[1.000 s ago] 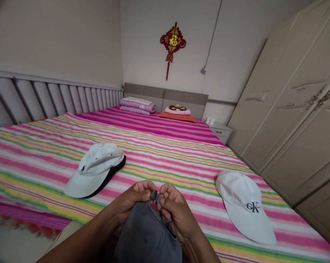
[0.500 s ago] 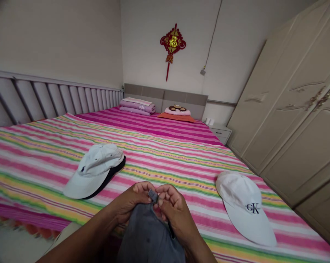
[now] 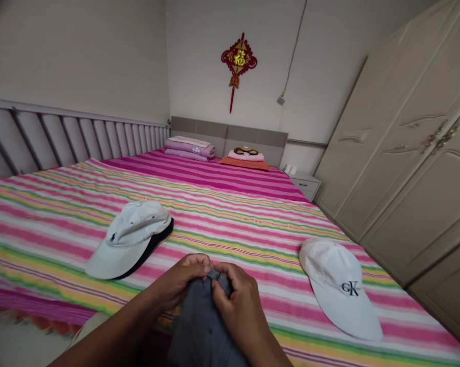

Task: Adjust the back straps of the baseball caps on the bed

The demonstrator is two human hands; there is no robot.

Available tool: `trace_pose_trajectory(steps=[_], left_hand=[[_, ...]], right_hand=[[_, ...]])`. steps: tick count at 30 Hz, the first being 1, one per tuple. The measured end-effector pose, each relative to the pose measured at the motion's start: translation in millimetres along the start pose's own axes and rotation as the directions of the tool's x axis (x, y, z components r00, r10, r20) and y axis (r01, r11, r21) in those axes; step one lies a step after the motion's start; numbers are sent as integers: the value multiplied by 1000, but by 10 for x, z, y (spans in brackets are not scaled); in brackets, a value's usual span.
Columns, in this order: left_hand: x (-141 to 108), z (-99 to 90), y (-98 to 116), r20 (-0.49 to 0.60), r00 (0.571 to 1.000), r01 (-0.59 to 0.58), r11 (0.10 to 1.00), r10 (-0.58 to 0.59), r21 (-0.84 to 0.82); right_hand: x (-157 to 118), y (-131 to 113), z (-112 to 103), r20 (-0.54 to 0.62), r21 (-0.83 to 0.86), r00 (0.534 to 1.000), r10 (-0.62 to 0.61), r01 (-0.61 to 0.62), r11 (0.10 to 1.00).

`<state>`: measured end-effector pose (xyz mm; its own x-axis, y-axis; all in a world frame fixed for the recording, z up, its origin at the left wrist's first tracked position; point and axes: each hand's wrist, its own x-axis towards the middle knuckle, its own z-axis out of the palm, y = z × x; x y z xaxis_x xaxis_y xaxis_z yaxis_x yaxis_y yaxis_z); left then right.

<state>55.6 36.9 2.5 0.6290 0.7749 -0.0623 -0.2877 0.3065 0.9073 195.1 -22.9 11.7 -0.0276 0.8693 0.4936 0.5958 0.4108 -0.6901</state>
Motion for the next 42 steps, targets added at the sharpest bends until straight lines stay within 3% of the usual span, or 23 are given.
trace_pose_trajectory(steps=[8, 11, 15, 20, 23, 26, 29, 34, 38, 42], left_hand=[[-16, -65, 75, 81, 997, 17, 999, -14, -31], [-31, -87, 96, 140, 990, 14, 1000, -13, -6], [-29, -97, 92, 147, 989, 26, 999, -29, 26], [-25, -42, 98, 140, 989, 51, 998, -44, -46], [-31, 11, 93, 123, 991, 60, 994, -49, -89], [-37, 53, 77, 165, 980, 113, 994, -112, 0], [-40, 73, 72, 146, 971, 183, 982, -189, 55], [-29, 88, 132, 144, 972, 182, 983, -184, 27], [-24, 133, 202, 172, 969, 176, 984, -175, 14], [-29, 176, 232, 210, 963, 170, 985, -169, 12]], right_hand=[[-22, -62, -99, 154, -151, 988, 26, -3, 989], [-13, -72, -140, 214, -82, 973, 88, -72, 994], [9, -35, -150, 296, 135, 941, 161, -208, 969], [42, 14, -170, 374, 467, 880, 292, -451, 761], [54, 2, -206, 344, 631, 880, 328, -475, 613], [57, -13, -220, 320, 723, 870, 375, -481, 497], [51, -14, -201, 315, 763, 862, 397, -479, 434], [39, -52, -175, 333, 845, 877, 347, -441, 303], [35, -123, -172, 295, 888, 925, 240, -358, 288], [28, -150, -143, 290, 894, 928, 232, -349, 279]])
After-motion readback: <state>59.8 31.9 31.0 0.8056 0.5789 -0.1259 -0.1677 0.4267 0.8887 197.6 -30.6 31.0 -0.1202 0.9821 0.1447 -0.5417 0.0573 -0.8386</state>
